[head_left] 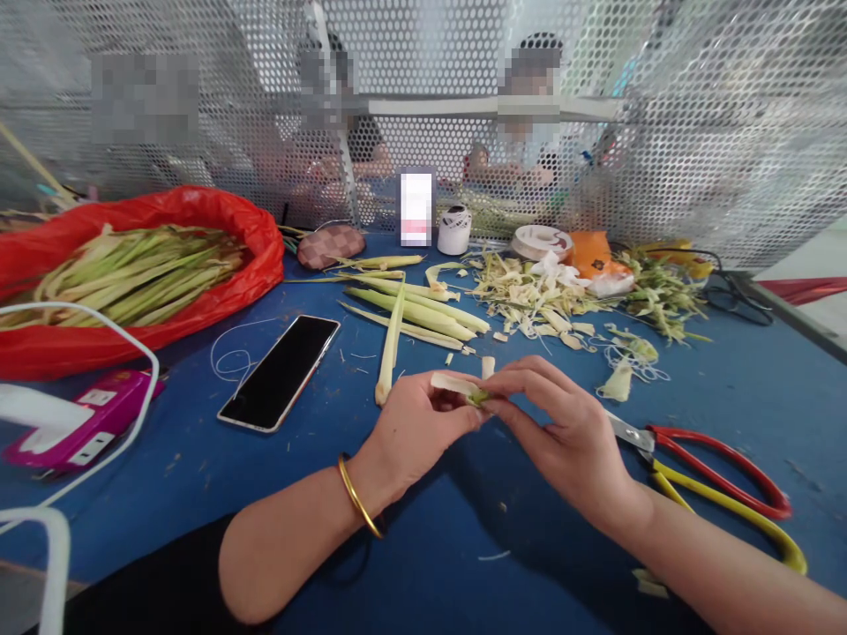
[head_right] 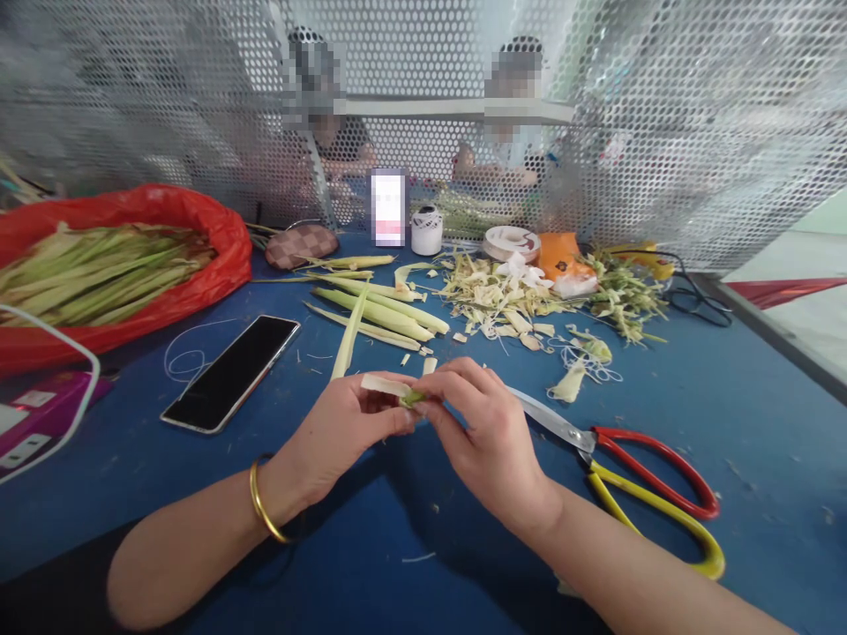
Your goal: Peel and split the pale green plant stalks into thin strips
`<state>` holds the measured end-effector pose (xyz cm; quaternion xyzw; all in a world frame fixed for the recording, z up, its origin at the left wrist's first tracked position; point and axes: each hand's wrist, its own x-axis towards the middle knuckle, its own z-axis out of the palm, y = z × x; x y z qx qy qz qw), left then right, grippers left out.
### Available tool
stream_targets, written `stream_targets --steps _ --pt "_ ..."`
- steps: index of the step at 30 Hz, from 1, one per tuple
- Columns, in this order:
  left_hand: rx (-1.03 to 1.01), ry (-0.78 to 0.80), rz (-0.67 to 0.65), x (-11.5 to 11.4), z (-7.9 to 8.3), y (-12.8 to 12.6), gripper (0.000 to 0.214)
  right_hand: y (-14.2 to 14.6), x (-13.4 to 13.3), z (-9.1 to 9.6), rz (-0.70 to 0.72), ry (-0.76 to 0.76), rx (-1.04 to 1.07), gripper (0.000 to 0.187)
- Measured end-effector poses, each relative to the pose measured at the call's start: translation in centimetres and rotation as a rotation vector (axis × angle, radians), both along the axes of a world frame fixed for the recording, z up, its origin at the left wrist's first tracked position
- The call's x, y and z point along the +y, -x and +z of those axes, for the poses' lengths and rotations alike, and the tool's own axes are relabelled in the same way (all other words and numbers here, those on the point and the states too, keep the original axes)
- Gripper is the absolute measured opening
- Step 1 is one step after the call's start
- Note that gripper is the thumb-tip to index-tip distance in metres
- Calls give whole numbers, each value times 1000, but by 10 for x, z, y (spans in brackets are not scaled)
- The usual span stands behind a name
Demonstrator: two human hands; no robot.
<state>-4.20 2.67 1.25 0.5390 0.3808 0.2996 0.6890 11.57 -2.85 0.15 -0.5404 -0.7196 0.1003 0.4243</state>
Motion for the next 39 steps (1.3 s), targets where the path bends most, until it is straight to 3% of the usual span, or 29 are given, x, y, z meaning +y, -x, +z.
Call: stream_targets --steps 9,13,21,27,39 --pt "49 23 43 -1 -2 -2 13 -5 1 5 112 21 -203 19" --pt "78 25 18 0 -3 -1 13 -2 2 6 84 109 -79 15" --pt "-27 244 -5 1 2 0 16 1 3 5 41 200 71 17" --pt "2 166 -22 0 0 0 14 0 2 4 85 154 79 15" --pt "26 103 -30 5 0 0 14 0 1 3 38 103 127 12"
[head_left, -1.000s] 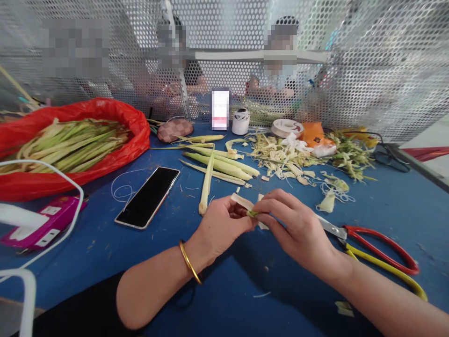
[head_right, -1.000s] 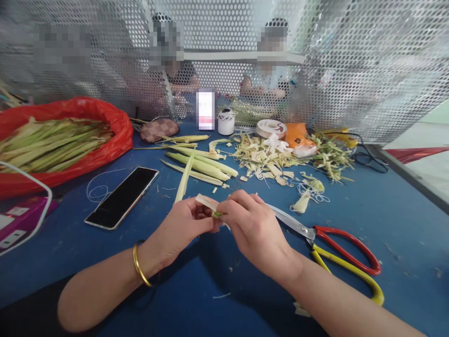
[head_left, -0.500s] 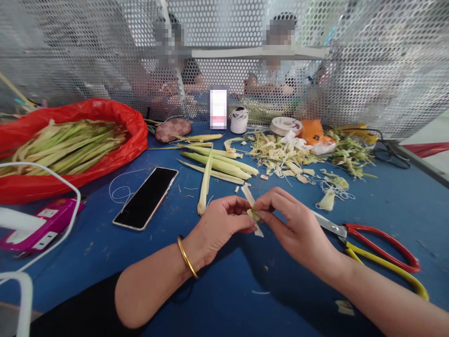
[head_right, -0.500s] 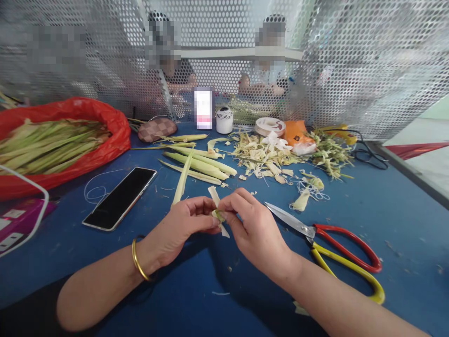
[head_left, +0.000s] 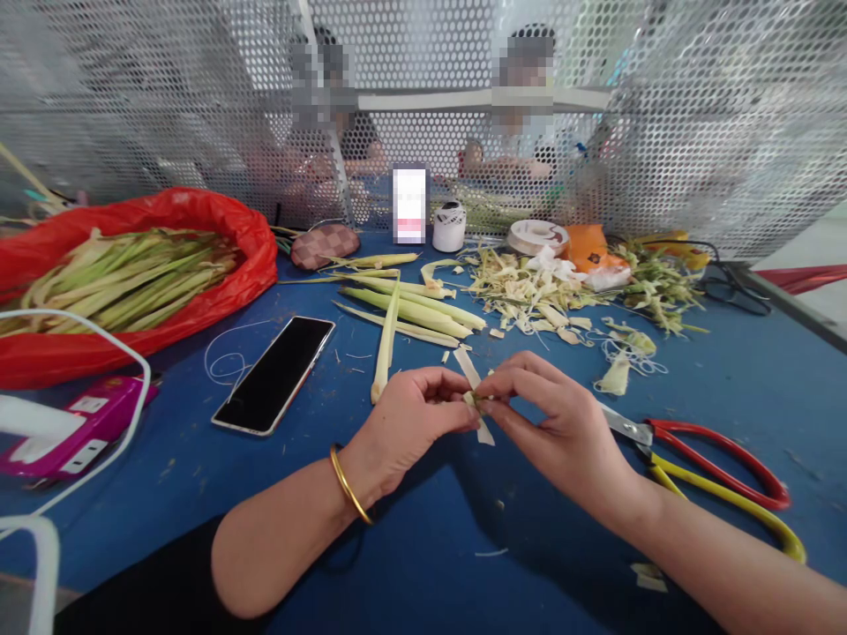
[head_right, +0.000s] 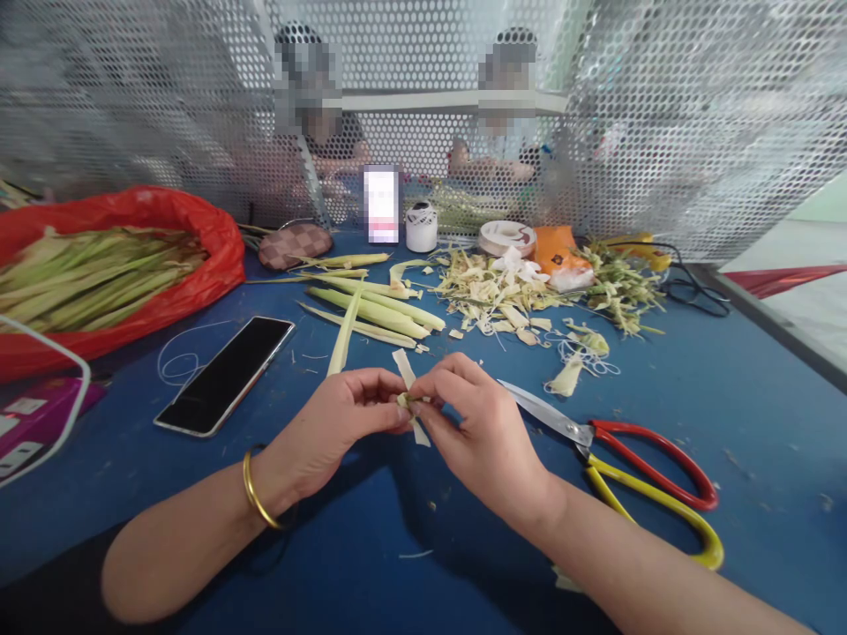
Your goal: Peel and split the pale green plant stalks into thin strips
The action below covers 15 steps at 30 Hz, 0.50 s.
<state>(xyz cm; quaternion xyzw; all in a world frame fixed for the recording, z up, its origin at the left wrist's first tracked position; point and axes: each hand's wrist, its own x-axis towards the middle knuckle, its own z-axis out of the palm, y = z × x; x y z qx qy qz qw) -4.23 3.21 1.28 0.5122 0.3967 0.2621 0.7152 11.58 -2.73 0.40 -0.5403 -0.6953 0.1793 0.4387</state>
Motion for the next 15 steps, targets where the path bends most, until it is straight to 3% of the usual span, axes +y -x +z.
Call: stream_targets --steps 7,15 --pt "154 -93 -85 4 -2 2 9 -5 7 -2 64 216 62 16" --pt "99 -94 -104 11 -7 1 16 -5 10 -6 63 306 129 14"
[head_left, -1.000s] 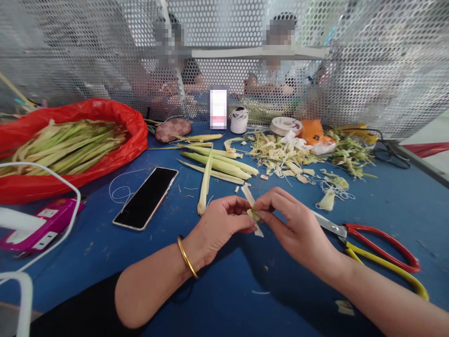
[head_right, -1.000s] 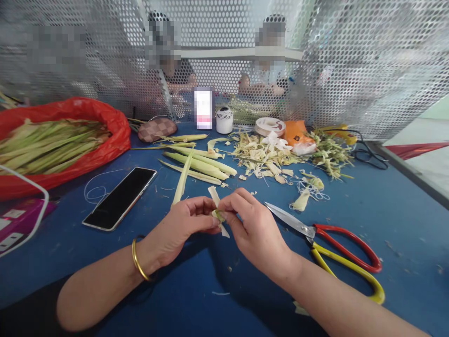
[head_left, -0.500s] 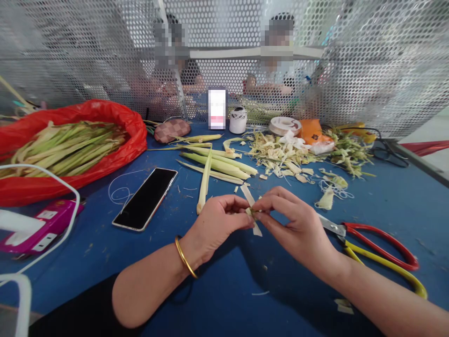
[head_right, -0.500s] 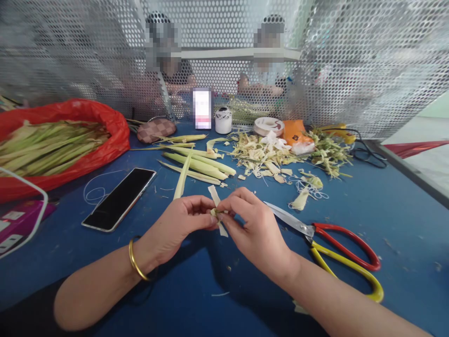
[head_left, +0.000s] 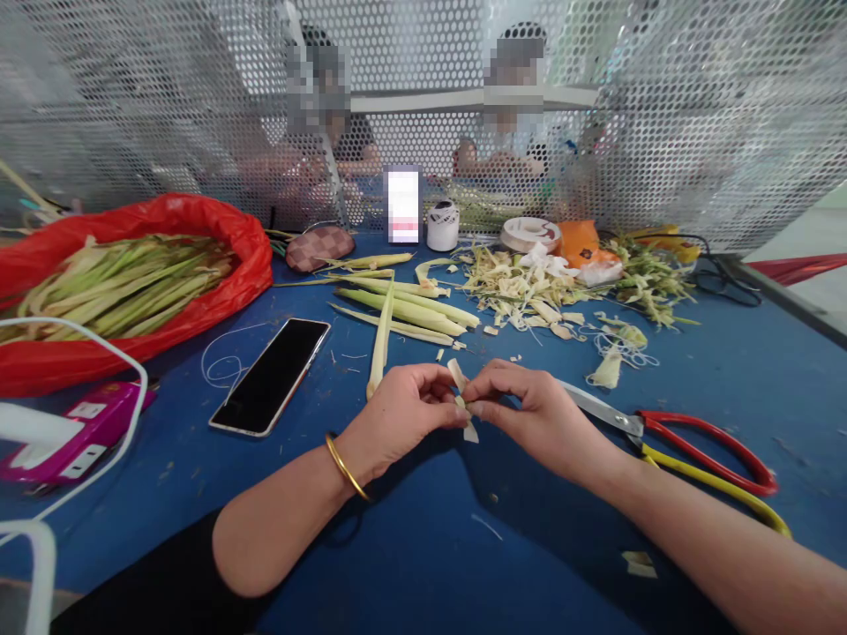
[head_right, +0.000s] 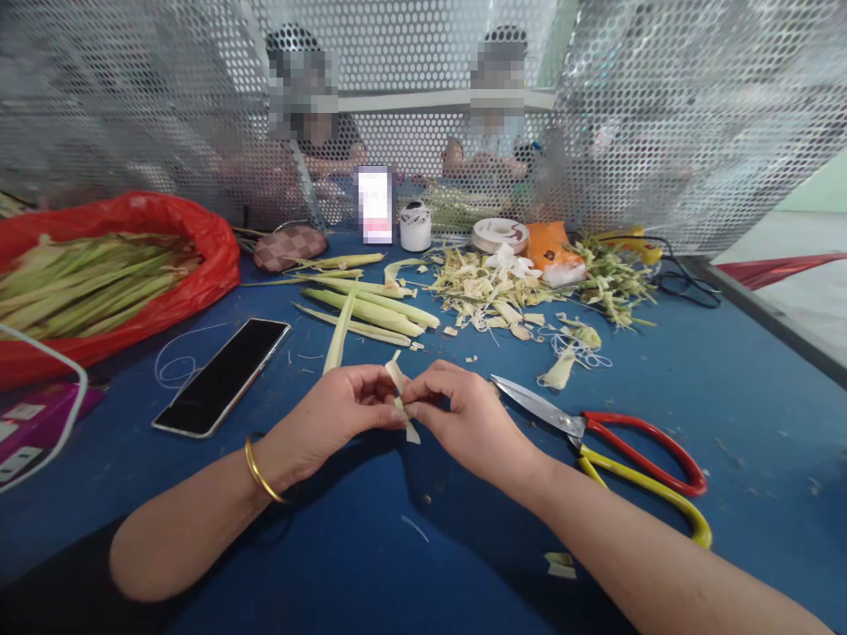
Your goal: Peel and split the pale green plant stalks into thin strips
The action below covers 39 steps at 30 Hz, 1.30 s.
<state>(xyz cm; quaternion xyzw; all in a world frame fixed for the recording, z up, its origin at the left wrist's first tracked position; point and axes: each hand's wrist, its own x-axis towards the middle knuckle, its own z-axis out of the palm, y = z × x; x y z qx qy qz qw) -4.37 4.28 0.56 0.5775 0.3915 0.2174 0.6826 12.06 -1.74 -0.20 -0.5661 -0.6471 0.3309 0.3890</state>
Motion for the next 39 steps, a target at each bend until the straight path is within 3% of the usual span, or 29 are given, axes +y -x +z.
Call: stream_targets --steps 5,11,18,25,32,39 --pt "-42 75 -10 0 3 1 11 2 -3 2 1 -27 -11 9" --pt "8 107 16 3 2 1 7 5 -3 -8 -26 -148 -203 14" --pt "44 -37 49 5 -11 0 13 6 -3 -17 -67 -209 -253 19" --pt "221 -462 33 1 -3 0 10 5 0 -20 -60 -216 -227 20" --pt "168 -480 22 4 -6 2 9 6 -2 -17 -98 -271 -281 14" --pt "258 -537 59 4 -5 3 11 8 -4 -11 -174 -189 -158 8"
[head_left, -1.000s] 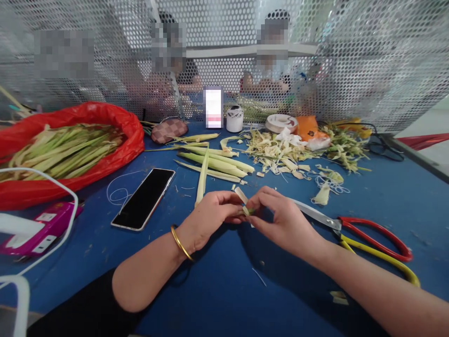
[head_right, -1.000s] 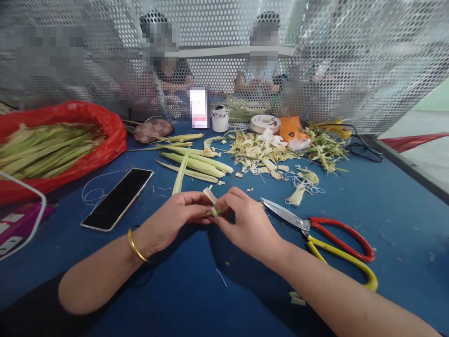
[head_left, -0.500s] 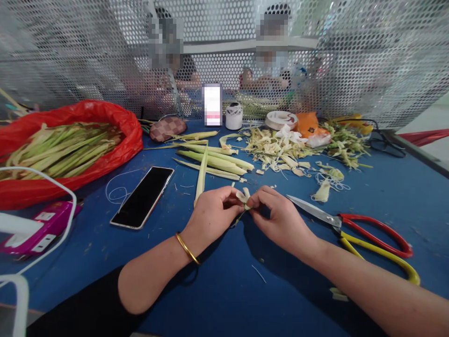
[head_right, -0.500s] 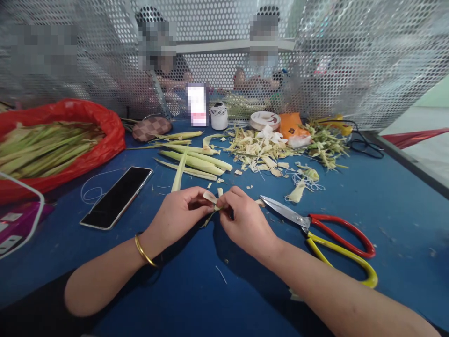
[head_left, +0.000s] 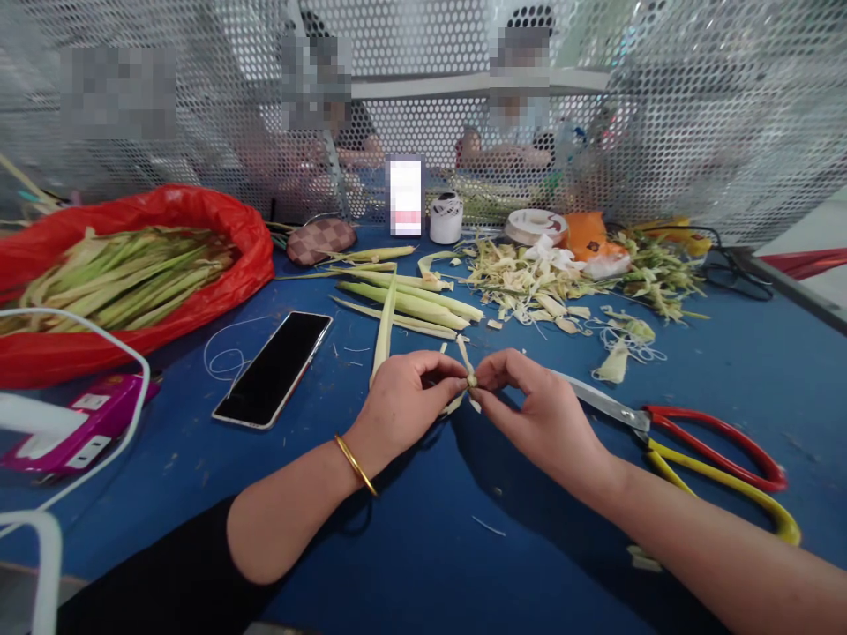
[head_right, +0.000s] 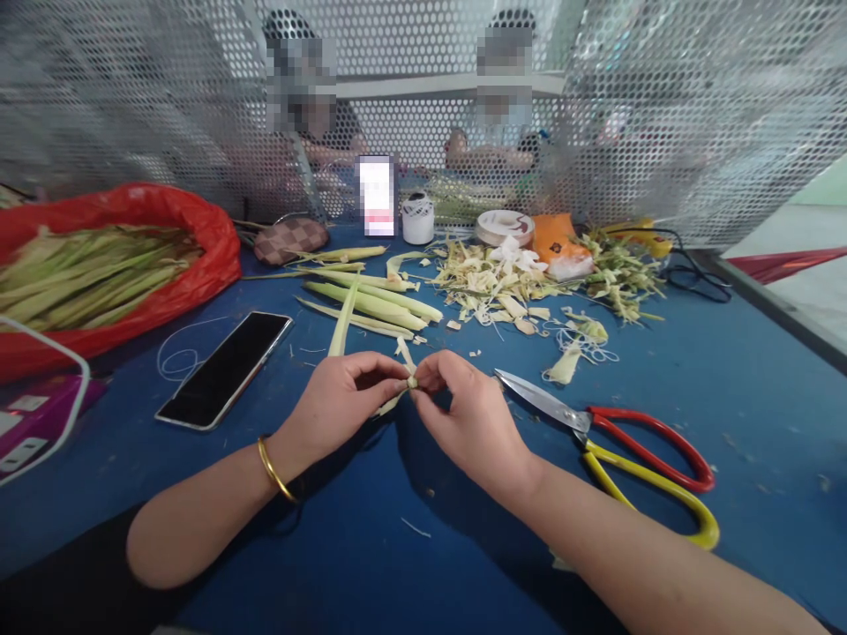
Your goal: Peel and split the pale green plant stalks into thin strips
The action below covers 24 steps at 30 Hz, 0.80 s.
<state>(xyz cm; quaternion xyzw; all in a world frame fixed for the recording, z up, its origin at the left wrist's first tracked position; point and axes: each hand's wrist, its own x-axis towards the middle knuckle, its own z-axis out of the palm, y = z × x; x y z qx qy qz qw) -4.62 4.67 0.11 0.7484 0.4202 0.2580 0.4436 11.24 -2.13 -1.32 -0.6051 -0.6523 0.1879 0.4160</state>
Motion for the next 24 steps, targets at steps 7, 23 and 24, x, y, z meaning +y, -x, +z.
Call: stream_targets --steps 7,23,24 --pt "62 -63 46 -4 1 -2 11 1 0 -1 -54 64 118 5" --pt "64 -22 74 -6 -6 -2 4 6 3 -2 -62 347 305 8" --pt "67 -23 75 -5 -6 -2 5 6 3 -3 -68 343 318 8"
